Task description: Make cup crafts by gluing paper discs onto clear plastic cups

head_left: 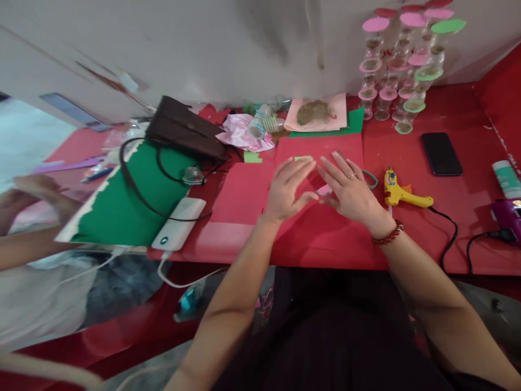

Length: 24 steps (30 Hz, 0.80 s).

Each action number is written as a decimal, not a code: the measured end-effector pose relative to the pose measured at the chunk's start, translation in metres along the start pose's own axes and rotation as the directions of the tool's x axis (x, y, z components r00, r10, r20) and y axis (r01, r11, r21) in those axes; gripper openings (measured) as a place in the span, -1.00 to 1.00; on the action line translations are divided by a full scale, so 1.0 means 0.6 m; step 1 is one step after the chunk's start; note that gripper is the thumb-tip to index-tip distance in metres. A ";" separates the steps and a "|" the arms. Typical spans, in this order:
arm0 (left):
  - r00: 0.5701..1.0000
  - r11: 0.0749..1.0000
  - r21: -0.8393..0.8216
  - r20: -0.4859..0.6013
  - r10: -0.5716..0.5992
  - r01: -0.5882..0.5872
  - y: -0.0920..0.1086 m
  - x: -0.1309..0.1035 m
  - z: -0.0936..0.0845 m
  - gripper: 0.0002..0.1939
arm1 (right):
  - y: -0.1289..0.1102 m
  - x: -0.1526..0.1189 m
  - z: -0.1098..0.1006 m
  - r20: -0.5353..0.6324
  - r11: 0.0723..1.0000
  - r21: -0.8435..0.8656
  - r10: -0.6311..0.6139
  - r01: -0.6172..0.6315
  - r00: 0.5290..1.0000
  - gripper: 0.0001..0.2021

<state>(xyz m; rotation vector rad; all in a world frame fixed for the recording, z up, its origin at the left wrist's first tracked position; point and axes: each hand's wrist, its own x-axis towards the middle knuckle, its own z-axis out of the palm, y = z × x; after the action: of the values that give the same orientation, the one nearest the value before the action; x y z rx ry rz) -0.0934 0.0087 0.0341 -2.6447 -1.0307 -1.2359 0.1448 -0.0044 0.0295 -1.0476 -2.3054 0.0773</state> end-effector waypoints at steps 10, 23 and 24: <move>0.999 0.999 0.028 0.042 -0.020 0.018 -0.008 -0.041 0.041 -0.62 | 0.015 -0.004 0.013 -0.015 0.989 -0.098 -0.113 0.111 0.994 -0.59; 0.972 0.976 -0.072 -0.104 -0.210 0.204 -0.009 -0.046 0.052 -0.50 | 0.010 -0.003 0.013 -0.264 0.998 -0.053 -0.053 0.040 0.963 -0.75; 0.950 0.952 -0.099 -0.090 -0.299 0.290 -0.014 -0.048 0.056 -0.38 | 0.009 -0.003 0.011 -0.316 0.999 -0.039 -0.040 0.029 0.948 -0.77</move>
<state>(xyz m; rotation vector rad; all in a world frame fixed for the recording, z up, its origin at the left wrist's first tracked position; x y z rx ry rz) -0.0892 0.0094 -0.0109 -2.5192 -1.4269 -1.4839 0.1456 -0.0005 0.0218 -0.9580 -2.0370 -0.1360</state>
